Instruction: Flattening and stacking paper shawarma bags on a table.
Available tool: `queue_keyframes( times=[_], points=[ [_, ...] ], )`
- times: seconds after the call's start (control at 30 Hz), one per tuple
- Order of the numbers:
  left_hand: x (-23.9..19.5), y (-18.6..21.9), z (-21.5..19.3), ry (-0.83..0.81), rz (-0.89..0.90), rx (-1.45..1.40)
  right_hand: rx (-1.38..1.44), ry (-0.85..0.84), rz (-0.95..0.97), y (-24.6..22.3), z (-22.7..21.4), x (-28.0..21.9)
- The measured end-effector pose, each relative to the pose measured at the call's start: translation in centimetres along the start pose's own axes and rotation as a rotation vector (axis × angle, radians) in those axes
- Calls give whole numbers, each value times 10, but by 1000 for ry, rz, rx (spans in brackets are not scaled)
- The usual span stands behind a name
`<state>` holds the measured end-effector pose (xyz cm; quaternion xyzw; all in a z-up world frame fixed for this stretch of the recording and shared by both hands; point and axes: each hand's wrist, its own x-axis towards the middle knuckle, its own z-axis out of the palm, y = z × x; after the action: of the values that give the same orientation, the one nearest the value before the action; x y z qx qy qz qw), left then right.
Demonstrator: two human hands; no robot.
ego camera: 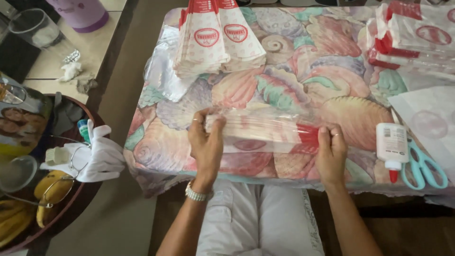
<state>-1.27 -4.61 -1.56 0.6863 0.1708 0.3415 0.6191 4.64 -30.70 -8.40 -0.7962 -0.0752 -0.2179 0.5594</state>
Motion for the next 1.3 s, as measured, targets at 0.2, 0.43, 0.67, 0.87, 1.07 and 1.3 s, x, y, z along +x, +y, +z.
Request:
queue_keyframes(
  times=[0.2, 0.43, 0.67, 0.87, 1.07, 1.3],
  points=[
    [-6, 6, -3, 0, 77, 184, -104, 23, -61, 50, -5, -7],
    [-6, 17, -11, -22, -116, -132, -70, 16, -50, 28, -5, -9],
    [-6, 26, -13, 41, 123, 88, -13, 95, -111, 26, -2, -8],
    [12, 2, -20, -29, -48, 10, 22, 53, -17, 11, 5, -12],
    [30, 20, -36, -110, -21, 47, 350, 115, 154, -33, 7, -10],
    [30, 16, -36, -406, 171, -413, 753, 74, 210, 14, 4, -9]
  ],
)
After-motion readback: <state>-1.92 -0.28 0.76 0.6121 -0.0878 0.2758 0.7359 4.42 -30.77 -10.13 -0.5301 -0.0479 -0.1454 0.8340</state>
